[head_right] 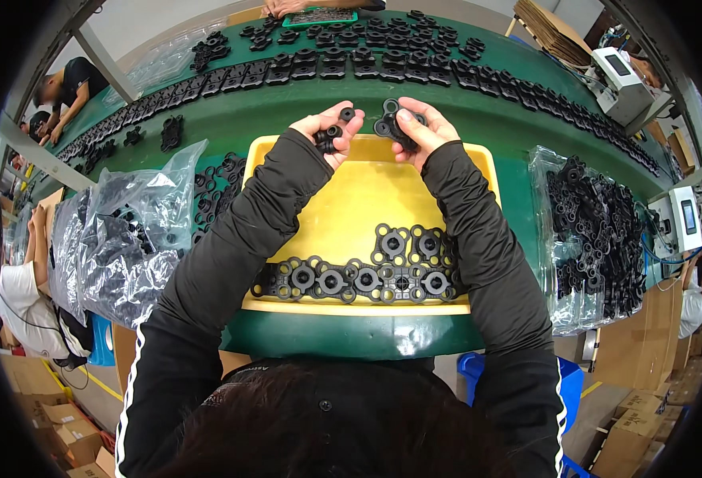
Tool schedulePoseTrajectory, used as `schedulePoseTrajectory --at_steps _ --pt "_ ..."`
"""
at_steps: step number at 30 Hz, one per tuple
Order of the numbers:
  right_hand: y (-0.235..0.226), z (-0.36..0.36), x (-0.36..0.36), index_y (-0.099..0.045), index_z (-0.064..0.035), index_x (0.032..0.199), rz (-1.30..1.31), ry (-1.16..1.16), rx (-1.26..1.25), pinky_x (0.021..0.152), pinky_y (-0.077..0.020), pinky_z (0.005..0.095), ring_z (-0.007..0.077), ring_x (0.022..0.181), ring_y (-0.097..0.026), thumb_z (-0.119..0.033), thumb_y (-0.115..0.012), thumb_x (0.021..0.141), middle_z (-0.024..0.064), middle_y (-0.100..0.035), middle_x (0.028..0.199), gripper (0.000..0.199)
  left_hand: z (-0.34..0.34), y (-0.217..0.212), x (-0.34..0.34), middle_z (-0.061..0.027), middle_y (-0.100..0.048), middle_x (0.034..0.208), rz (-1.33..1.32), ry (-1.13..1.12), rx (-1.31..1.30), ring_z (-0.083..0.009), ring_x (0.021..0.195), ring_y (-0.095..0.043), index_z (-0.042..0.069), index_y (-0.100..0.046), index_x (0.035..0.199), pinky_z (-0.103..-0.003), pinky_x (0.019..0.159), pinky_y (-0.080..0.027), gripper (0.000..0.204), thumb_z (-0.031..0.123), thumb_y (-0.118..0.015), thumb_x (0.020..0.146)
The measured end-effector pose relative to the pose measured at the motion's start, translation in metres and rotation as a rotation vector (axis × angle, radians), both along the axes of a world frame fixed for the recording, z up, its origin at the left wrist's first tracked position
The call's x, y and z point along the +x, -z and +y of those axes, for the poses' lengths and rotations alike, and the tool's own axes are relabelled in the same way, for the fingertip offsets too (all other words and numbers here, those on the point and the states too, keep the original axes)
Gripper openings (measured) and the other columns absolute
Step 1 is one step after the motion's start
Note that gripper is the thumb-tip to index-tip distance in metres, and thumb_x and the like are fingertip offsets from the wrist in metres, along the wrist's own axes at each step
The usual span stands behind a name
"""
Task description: The person assembles plastic parts by picking components from plastic bags and a tray, and pressing small round pieces into plastic brackets by hand.
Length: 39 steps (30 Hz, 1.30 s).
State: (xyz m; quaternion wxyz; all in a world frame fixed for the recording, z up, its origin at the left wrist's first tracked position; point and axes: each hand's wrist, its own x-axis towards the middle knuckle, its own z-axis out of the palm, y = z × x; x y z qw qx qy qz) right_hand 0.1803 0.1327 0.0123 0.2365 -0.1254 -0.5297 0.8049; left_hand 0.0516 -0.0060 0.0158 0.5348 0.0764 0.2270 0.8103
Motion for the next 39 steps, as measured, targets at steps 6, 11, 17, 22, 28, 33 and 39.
schedulePoseTrajectory --at_steps 6,11,17,22,28,33,39 --pt "-0.003 -0.006 -0.002 -0.044 -0.0006 0.108 0.029 -0.135 0.095 0.044 -0.0419 0.0199 0.0136 0.057 -0.051 -0.014 -0.06 0.076 0.0131 -0.053 0.084 0.038 -0.006 0.012 -0.007 -0.0097 -0.056 0.082 0.146 0.121 0.12 -0.0095 0.063 -0.052 0.002 -0.044 0.111 -0.016 0.045 -0.035 0.033 0.004 -0.052 0.079" --pt "-0.006 -0.019 -0.002 -0.046 0.0001 0.106 0.02 -0.153 0.21 0.045 -0.0426 0.0187 0.014 0.062 -0.053 -0.013 -0.06 0.076 0.0131 -0.054 0.086 0.036 -0.003 0.006 0.006 -0.0066 -0.056 0.076 0.213 0.065 0.002 -0.0068 0.055 -0.049 0.001 -0.048 0.106 -0.015 0.043 -0.035 0.029 0.007 -0.054 0.079" --pt "0.002 -0.007 -0.003 -0.045 0.001 0.106 0.091 -0.136 0.083 0.045 -0.0434 0.0183 0.0153 0.065 -0.054 -0.011 -0.061 0.074 0.0134 -0.054 0.088 0.038 -0.002 -0.005 0.014 -0.0035 -0.055 0.071 0.616 -0.079 -0.215 -0.0053 0.05 -0.047 0.001 -0.052 0.101 -0.013 0.041 -0.035 0.025 0.01 -0.057 0.078" --pt "-0.007 -0.006 0.001 -0.046 0.0021 0.105 0.119 -0.214 -0.088 0.045 -0.0444 0.019 0.0162 0.066 -0.055 -0.008 -0.062 0.073 0.0131 -0.054 0.088 0.037 -0.001 -0.013 0.023 -0.0018 -0.054 0.068 0.78 -0.179 -0.254 -0.0042 0.047 -0.045 0.002 -0.055 0.094 -0.013 0.04 -0.036 0.021 0.012 -0.06 0.076" --pt "-0.008 -0.009 0.002 -0.047 0.0009 0.104 0.023 -0.134 0.134 0.046 -0.0448 0.019 0.0158 0.066 -0.055 -0.007 -0.063 0.072 0.0129 -0.056 0.086 0.037 -0.007 -0.011 0.019 -0.0018 -0.055 0.07 0.602 -0.093 -0.237 -0.0042 0.048 -0.045 0.003 -0.054 0.097 -0.013 0.041 -0.036 0.022 0.013 -0.058 0.077" --pt "-0.008 -0.016 -0.001 -0.047 -0.0001 0.105 -0.041 -0.019 0.369 0.047 -0.0447 0.0191 0.0151 0.065 -0.056 -0.007 -0.064 0.071 0.0128 -0.057 0.085 0.038 -0.007 -0.007 0.016 -0.0019 -0.056 0.073 0.516 -0.1 -0.237 -0.0047 0.048 -0.046 0.006 -0.053 0.1 -0.014 0.04 -0.036 0.025 0.014 -0.057 0.077" --pt "-0.004 -0.007 0.003 -0.048 -0.0004 0.105 -0.113 0.044 0.334 0.046 -0.044 0.0192 0.0133 0.063 -0.055 -0.011 -0.066 0.069 0.0125 -0.057 0.085 0.042 0.002 -0.006 0.017 -0.001 -0.053 0.078 0.749 -0.049 -0.233 -0.004 0.049 -0.043 0.008 -0.05 0.104 -0.013 0.04 -0.033 0.026 0.014 -0.055 0.079"
